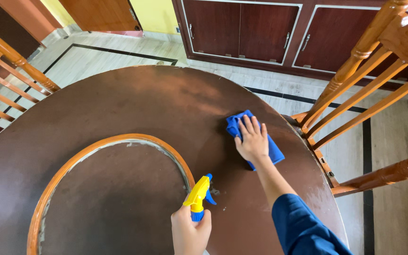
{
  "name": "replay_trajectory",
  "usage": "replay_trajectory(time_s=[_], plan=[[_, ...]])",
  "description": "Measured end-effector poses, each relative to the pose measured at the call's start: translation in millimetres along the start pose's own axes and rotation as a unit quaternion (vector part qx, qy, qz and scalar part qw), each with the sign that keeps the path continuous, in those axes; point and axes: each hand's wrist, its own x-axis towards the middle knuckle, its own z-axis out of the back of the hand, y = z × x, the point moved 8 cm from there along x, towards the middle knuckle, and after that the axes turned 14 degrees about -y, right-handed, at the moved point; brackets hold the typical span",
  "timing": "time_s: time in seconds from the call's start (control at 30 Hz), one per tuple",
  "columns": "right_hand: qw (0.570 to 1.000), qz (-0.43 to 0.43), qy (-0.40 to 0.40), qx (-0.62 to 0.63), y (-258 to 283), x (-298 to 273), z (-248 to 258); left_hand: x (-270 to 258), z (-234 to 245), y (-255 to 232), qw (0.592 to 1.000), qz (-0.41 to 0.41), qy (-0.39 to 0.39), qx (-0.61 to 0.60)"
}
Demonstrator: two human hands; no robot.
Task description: The person sprays a cleaning solution onto a round wooden table and wipes the surface with a blue cloth. They move around the table to clean different sections, including the area around a circular inlay.
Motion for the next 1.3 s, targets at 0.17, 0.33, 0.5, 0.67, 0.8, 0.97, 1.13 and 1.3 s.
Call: replay_trajectory(time_s=[0.17, 0.33, 0.5, 0.67, 0.8, 0.97, 1.13, 1.3], plan=[[0.999, -0.033, -0.011, -0.036, -54, -7, 8, 0, 2, -2, 1.0, 0.01, -0.008, -0.002], [0.995, -0.069, 0.008, -0.064, -97, -30, 21, -4, 2, -4, 1.0, -0.003, 0.003, -0.013], [0.992, -0.095, 0.02, -0.084, -103, -51, 41, -4, 5, -2, 1.0, -0.007, -0.003, -0.007], [0.993, -0.093, 0.015, -0.073, -66, -86, 80, -3, 7, -3, 1.0, 0.01, 0.004, -0.023], [0.998, -0.049, 0.02, -0.045, -1, -111, 119, -4, 10, -9, 0.999, 0.026, 0.009, -0.021], [0.997, 0.02, 0.059, 0.046, 97, -130, 138, -3, 10, -6, 0.999, 0.021, 0.003, -0.024], [0.982, 0.082, 0.15, 0.082, 151, -112, 110, -1, 12, -4, 0.999, 0.025, -0.01, -0.029], [0.988, 0.146, 0.039, 0.018, 156, -79, 76, -1, 10, 0, 0.999, 0.052, 0.009, -0.004]])
